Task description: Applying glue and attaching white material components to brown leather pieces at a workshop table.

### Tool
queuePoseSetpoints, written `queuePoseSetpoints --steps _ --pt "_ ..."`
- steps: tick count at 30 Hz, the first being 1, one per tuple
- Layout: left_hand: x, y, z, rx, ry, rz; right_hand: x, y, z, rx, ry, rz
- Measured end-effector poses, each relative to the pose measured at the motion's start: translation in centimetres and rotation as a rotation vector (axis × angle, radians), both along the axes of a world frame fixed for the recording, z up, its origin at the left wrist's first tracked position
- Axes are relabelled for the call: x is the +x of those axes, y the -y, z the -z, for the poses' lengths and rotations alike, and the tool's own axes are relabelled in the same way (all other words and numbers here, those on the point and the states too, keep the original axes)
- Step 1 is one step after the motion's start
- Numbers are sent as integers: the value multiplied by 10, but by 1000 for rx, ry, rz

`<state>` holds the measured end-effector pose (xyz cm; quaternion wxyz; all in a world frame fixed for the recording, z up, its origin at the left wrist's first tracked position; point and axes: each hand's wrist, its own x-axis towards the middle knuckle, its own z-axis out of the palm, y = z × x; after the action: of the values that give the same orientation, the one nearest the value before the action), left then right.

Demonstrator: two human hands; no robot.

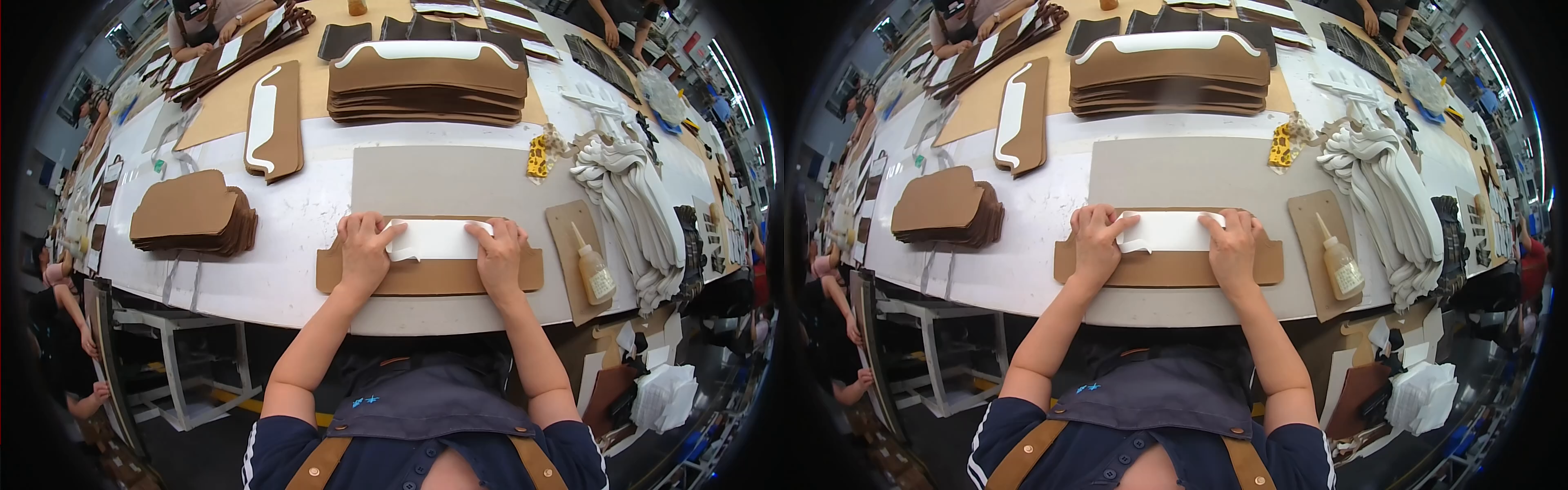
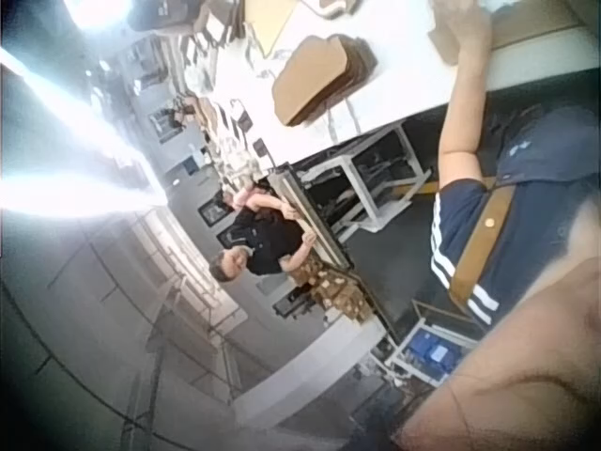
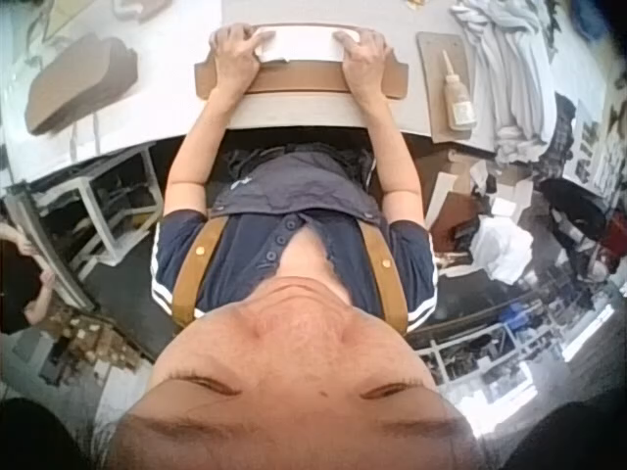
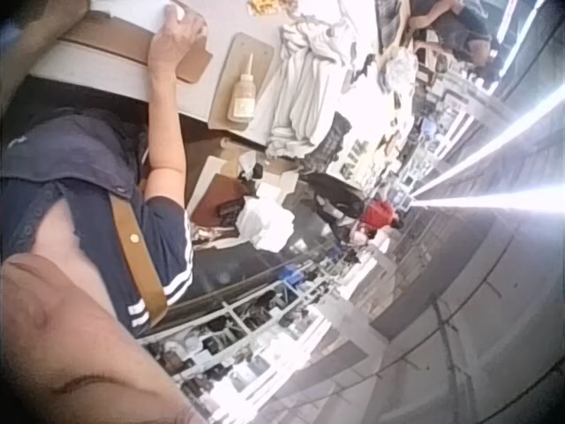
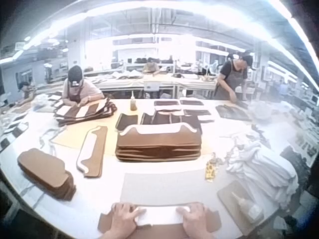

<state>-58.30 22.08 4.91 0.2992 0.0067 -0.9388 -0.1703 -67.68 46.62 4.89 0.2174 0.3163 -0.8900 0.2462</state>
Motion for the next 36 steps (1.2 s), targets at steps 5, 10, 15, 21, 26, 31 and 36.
queuePoseSetpoints --steps 5,10,15,21,26,31,36 --pt "1 0 1 9 21 -1 0 -6 -6 -87 71 29" --pt "1 0 0 20 25 5 -3 -21 -14 -138 119 141" --pt "0 0 -1 23 10 13 -8 -25 -9 -123 55 175" --pt "0 -1 -4 19 19 12 -10 -24 -4 -102 -18 182" --pt "1 0 -3 16 25 8 -9 -22 -7 -102 -33 172" --pt "1 -1 -4 21 26 14 -10 -22 -5 -91 -32 179" --pt "2 -1 -5 24 37 16 -10 -21 -9 -69 -50 186"
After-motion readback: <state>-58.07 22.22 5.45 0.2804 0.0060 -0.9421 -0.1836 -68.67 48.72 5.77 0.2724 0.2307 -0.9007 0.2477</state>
